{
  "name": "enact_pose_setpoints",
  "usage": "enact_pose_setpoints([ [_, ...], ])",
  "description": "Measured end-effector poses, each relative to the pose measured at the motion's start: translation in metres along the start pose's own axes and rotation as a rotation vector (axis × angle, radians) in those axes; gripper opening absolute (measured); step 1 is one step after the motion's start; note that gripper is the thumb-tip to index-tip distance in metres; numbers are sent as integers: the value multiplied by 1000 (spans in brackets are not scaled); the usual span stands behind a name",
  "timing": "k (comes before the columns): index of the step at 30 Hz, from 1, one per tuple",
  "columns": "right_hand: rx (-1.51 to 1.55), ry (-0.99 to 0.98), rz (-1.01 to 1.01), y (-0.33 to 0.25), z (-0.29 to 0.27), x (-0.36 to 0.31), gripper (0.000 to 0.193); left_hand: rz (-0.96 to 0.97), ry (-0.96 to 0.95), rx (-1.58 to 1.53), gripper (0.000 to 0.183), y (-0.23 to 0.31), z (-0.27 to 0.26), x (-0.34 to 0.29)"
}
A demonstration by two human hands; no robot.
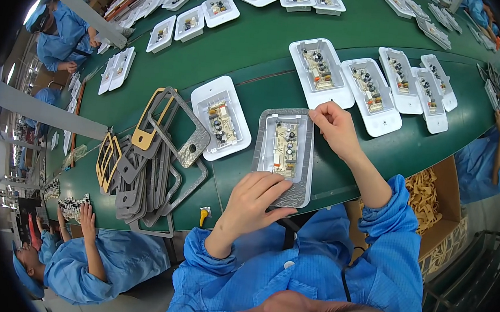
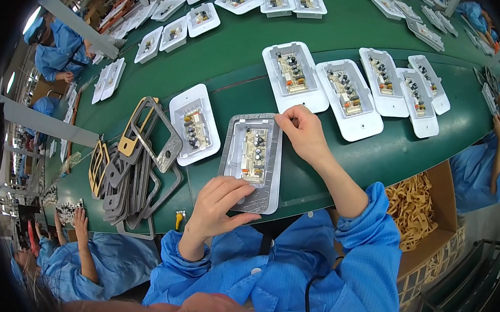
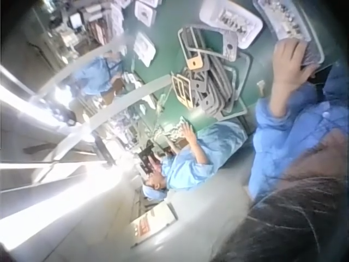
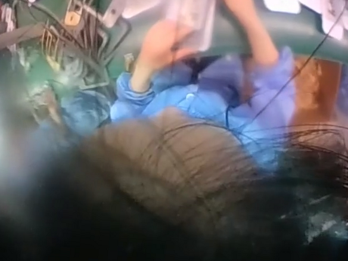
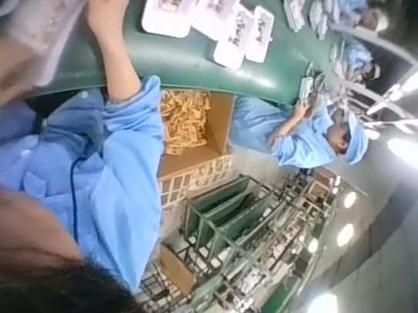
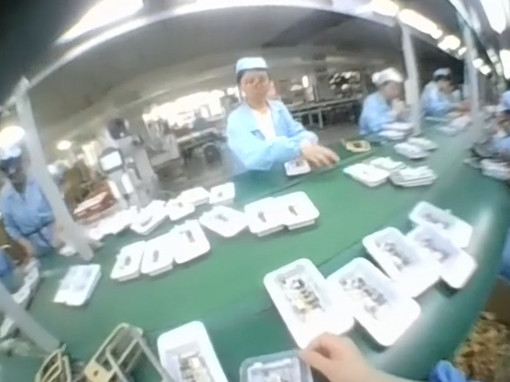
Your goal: The person assembles electronic circuit boards into plastic frames by hand.
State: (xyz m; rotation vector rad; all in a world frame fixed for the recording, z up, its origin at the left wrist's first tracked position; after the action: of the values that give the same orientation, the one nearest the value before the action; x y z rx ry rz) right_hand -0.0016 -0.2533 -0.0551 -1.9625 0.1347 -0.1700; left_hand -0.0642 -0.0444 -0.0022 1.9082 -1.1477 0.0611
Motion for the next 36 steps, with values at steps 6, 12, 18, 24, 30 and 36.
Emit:
enact_pose_setpoints([
  [6, -28, 21, -16, -1, 1, 1, 15, 6, 18, -8, 48, 0, 1, -1],
  [12, -38, 24, -22, 1, 0, 1, 14, 13, 22, -29, 47, 1, 1, 0],
  [18, -11, -3, 39, 1, 1, 3, 16, 5, 13, -63, 46, -1, 3, 0],
  [24, 99, -60, 118, -4, 1, 2, 17, 48, 17, -37, 45, 2, 5, 4],
  [30, 85, -95, 126, 1, 2, 4, 13, 35, 4, -24, 45, 2, 9, 3],
  [36, 88, -61, 91, 3, 2, 2, 18, 49, 23, -5, 44, 3, 11, -2],
])
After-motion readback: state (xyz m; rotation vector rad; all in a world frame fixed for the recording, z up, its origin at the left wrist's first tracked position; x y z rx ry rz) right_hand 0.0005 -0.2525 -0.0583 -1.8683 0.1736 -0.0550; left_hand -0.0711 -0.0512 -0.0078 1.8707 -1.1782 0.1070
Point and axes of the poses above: each hand's wrist, its own x-axis towards the middle knuckle, its own z-axis out of the palm, y = z × x, the point moved 3 cm from there along x, towards the middle knuckle, and after that the axes turned 12 degrees about -x, right-handed, at the moved point
